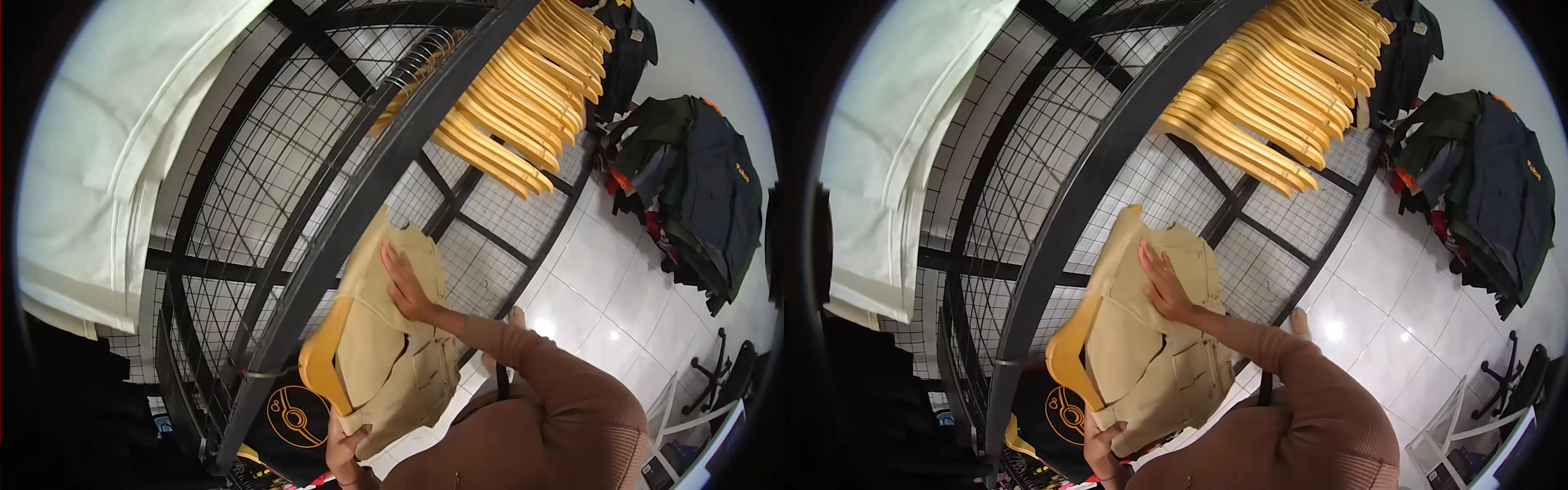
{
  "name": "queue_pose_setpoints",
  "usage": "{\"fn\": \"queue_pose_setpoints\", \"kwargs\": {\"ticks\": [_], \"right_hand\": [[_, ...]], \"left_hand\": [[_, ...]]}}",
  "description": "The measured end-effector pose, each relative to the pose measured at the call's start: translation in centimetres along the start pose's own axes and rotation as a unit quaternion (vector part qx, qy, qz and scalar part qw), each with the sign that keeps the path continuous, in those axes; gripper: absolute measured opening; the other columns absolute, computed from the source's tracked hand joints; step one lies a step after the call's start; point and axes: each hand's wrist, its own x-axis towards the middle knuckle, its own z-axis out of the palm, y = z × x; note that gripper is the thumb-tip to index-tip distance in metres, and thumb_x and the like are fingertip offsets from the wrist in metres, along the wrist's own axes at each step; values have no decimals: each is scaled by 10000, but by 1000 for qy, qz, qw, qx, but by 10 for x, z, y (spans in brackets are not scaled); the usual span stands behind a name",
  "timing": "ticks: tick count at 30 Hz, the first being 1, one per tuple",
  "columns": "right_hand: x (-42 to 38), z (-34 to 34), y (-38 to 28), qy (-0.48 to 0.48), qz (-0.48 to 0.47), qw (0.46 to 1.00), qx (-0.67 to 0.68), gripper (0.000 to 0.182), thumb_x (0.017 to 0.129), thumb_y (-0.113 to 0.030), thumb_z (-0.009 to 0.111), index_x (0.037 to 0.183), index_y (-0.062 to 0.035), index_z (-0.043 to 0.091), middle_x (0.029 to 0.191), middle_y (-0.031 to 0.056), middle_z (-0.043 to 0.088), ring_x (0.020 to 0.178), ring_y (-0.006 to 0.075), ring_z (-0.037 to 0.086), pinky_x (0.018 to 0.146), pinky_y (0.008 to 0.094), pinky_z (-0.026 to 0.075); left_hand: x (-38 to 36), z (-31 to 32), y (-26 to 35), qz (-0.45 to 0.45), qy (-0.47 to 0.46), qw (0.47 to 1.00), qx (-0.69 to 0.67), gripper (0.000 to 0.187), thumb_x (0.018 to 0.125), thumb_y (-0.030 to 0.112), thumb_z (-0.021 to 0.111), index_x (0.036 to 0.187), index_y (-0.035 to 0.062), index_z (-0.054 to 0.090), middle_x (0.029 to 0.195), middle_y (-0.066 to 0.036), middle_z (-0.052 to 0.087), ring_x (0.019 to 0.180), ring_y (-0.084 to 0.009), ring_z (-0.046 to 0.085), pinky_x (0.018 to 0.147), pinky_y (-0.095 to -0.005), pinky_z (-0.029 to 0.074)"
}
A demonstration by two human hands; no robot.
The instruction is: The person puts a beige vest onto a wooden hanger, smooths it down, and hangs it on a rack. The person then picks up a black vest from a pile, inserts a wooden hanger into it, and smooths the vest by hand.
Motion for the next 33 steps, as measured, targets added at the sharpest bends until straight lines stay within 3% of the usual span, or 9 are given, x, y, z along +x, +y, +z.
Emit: {"fn": "queue_pose_setpoints", "kwargs": {"ticks": [3,5,11,15,19,22,26,30,33], "right_hand": [[-10,34,71,-30,132,991,-7,594,971,-352,327,1429,5,196,1478,207,213,1381,343,176,1091,500,112],[-14,37,107,-65,496,864,-55,587,972,-305,351,1423,30,184,1474,211,225,1375,350,190,1104,464,110],[-22,1,-41,156,95,982,56,597,987,-322,289,1431,42,125,1507,186,145,1390,349,134,1115,403,99],[-88,32,-137,99,-49,993,39,675,976,-390,305,1430,60,91,1503,223,117,1394,350,117,1115,407,58],[-176,76,-100,-25,110,993,21,744,958,-480,284,1433,53,74,1501,229,107,1396,351,102,1108,442,55],[-207,72,-61,-133,511,842,-114,756,954,-482,291,1432,57,62,1500,223,114,1398,341,101,1104,452,65],[-162,56,-126,94,145,985,-21,735,953,-463,307,1435,45,83,1497,211,143,1393,350,115,1105,449,93],[-156,71,-170,53,-2,999,13,708,954,-440,325,1429,48,129,1487,215,173,1384,361,140,1107,412,124],[-209,91,-92,-46,141,986,-80,704,961,-437,311,1429,54,120,1495,205,153,1389,353,123,1110,396,103]], "left_hand": [[7,-3,-3,19,-14,1000,12,758,616,-103,576,1330,2,346,1200,-91,516,1086,-201,503,925,-292,382],[11,-8,-7,51,-22,998,33,772,618,-104,564,1345,2,325,1237,-98,487,1122,-208,481,946,-296,370],[20,14,3,68,-65,995,-38,765,637,-100,528,1362,-1,302,1269,-108,456,1164,-209,450,978,-296,346],[23,18,-11,86,-99,989,-65,767,651,-97,504,1378,1,281,1275,-121,446,1178,-208,440,988,-297,342],[25,16,-19,111,-117,984,-81,767,661,-97,487,1388,4,263,1267,-131,448,1169,-210,452,977,-294,358],[27,17,-15,114,-118,982,-97,766,663,-101,480,1388,4,256,1261,-134,450,1159,-211,461,966,-292,372],[25,18,-18,112,-109,983,-97,782,662,-108,473,1397,11,234,1262,-136,446,1137,-213,477,954,-290,386],[24,22,-18,110,-135,976,-130,815,658,-116,468,1415,24,203,1274,-142,433,1139,-219,475,955,-296,388],[28,23,-18,118,-142,972,-144,838,653,-122,461,1427,35,181,1287,-147,418,1151,-228,467,954,-300,390]]}}
